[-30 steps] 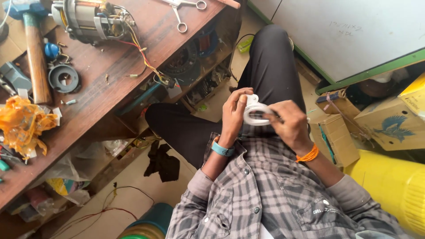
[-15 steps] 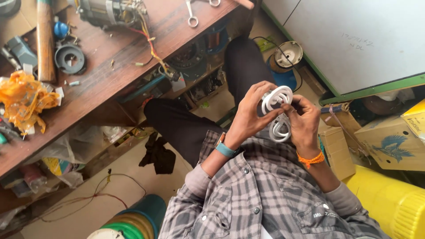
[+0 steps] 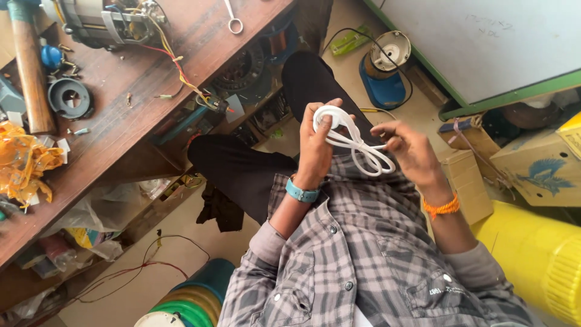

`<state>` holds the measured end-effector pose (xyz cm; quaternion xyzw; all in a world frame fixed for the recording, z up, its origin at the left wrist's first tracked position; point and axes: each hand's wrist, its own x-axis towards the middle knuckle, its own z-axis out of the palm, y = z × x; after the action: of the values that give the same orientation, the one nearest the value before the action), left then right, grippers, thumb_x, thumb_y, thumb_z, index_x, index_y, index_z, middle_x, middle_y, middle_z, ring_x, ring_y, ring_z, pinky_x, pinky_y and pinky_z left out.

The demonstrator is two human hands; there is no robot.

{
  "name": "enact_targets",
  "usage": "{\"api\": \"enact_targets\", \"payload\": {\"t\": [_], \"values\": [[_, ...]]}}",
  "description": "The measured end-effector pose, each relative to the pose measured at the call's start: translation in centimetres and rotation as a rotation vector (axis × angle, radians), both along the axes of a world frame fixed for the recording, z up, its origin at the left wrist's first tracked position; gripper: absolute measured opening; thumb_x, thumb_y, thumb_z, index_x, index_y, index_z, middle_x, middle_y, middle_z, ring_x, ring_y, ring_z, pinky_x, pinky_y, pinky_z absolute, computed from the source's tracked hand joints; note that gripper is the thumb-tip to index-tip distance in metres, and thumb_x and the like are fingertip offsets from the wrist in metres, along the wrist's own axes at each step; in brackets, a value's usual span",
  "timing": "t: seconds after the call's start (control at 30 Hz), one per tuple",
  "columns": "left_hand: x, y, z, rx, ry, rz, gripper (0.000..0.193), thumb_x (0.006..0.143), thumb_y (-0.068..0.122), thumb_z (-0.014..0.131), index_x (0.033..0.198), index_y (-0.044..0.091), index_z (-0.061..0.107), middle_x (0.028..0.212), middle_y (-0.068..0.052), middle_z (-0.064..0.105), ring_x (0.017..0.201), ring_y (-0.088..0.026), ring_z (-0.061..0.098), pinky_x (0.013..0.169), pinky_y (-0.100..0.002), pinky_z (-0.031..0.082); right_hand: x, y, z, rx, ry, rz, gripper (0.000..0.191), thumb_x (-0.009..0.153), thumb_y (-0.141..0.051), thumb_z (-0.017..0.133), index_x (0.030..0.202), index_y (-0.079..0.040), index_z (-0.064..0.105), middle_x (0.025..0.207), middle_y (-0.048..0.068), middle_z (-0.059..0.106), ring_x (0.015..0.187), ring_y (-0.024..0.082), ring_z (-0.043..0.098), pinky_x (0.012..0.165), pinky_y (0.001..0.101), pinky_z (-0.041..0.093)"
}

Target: The person sits on a chair and cuts open the plastic packaging of a white cable with scissors. They unwrap the coiled cable, separate the inner colored wires, cut and strip the wire ends, twist the strands, and use a screwdriver on a component while handling the motor unit on the workbench.

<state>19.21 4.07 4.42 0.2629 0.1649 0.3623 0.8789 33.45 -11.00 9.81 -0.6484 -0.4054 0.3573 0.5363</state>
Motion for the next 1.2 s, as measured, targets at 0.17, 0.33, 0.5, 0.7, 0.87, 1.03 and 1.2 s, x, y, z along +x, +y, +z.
{"api": "enact_targets", "payload": {"t": [0.17, 0.33, 0.5, 0.7, 0.87, 1.03, 1.2], "values": [[-0.4, -0.6, 0.5, 0.393, 0.182, -0.019, 0.017, 0.107, 0.006, 0.054, 0.118, -0.004, 0.062, 0.136, -0.021, 0.066, 0.116, -0.025, 0.067, 0.102, -0.038, 0.054, -1.3, 2.4, 0.8, -0.016, -0.345, -0.010, 0.073, 0.090, -0.058, 0.067, 0.138, -0.003, 0.061, 0.116, 0.007, 0.070, 0.099, 0.012, 0.068, 0.083, 0.0271, 0.057], [-0.2, -0.7, 1.3, 0.514, 0.405, 0.064, 0.029, 0.109, 0.008, 0.050, 0.134, -0.002, 0.062, 0.143, -0.017, 0.064, 0.123, -0.020, 0.065, 0.107, -0.033, 0.051, -1.6, 4.4, 1.0, -0.135, -0.096, 0.005, 0.077, 0.082, -0.055, 0.072, 0.139, -0.004, 0.061, 0.100, 0.009, 0.070, 0.086, 0.011, 0.065, 0.073, 0.0270, 0.055], [0.2, 0.5, 2.9, 0.421, 0.476, -0.090, 0.063, 0.100, 0.014, 0.055, 0.155, 0.017, 0.024, 0.129, -0.014, 0.071, 0.115, -0.019, 0.071, 0.101, -0.032, 0.055, -0.7, 4.1, 0.2, -0.015, -0.281, -0.050, 0.057, 0.095, -0.044, 0.072, 0.133, -0.003, 0.066, 0.110, 0.012, 0.072, 0.099, 0.019, 0.068, 0.083, 0.0332, 0.055], [-2.5, 4.3, 5.0, 0.845, 0.667, -0.536, 0.065, 0.088, 0.023, 0.078, 0.144, 0.001, 0.055, 0.130, -0.017, 0.071, 0.118, -0.020, 0.068, 0.098, -0.034, 0.054, 0.2, 4.3, -1.6, 0.054, -0.491, 0.056, 0.044, 0.093, -0.018, 0.075, 0.134, -0.004, 0.065, 0.105, 0.016, 0.070, 0.094, 0.030, 0.069, 0.083, 0.0395, 0.056], [-2.2, 3.7, 3.4, 0.607, 0.880, -0.352, 0.046, 0.096, 0.033, 0.069, 0.130, 0.003, 0.068, 0.109, -0.014, 0.077, 0.097, -0.014, 0.073, 0.085, -0.029, 0.058, 1.0, 5.8, -2.8, 0.103, -0.456, 0.183, 0.057, 0.097, -0.007, 0.068, 0.151, -0.001, 0.047, 0.113, 0.018, 0.071, 0.099, 0.032, 0.067, 0.087, 0.0416, 0.055], [-2.8, 4.0, -0.3, 0.535, 1.198, -0.225, 0.042, 0.100, 0.037, 0.066, 0.102, -0.003, 0.078, 0.074, -0.014, 0.072, 0.067, -0.013, 0.060, 0.062, -0.029, 0.047, 0.1, 8.0, -3.7, -0.211, -0.529, 0.290, 0.060, 0.096, -0.012, 0.073, 0.151, -0.006, 0.050, 0.088, 0.021, 0.067, 0.080, 0.037, 0.066, 0.073, 0.0467, 0.054], [-3.6, 5.2, -2.2, 0.424, 0.949, -0.208, 0.036, 0.099, 0.028, 0.071, 0.103, -0.007, 0.078, 0.086, -0.010, 0.076, 0.079, -0.011, 0.063, 0.069, -0.027, 0.051, 0.1, 8.7, -3.6, -0.182, -0.618, 0.375, 0.070, 0.089, -0.017, 0.074, 0.153, -0.010, 0.046, 0.080, 0.020, 0.067, 0.071, 0.038, 0.066, 0.069, 0.0483, 0.053]]}}
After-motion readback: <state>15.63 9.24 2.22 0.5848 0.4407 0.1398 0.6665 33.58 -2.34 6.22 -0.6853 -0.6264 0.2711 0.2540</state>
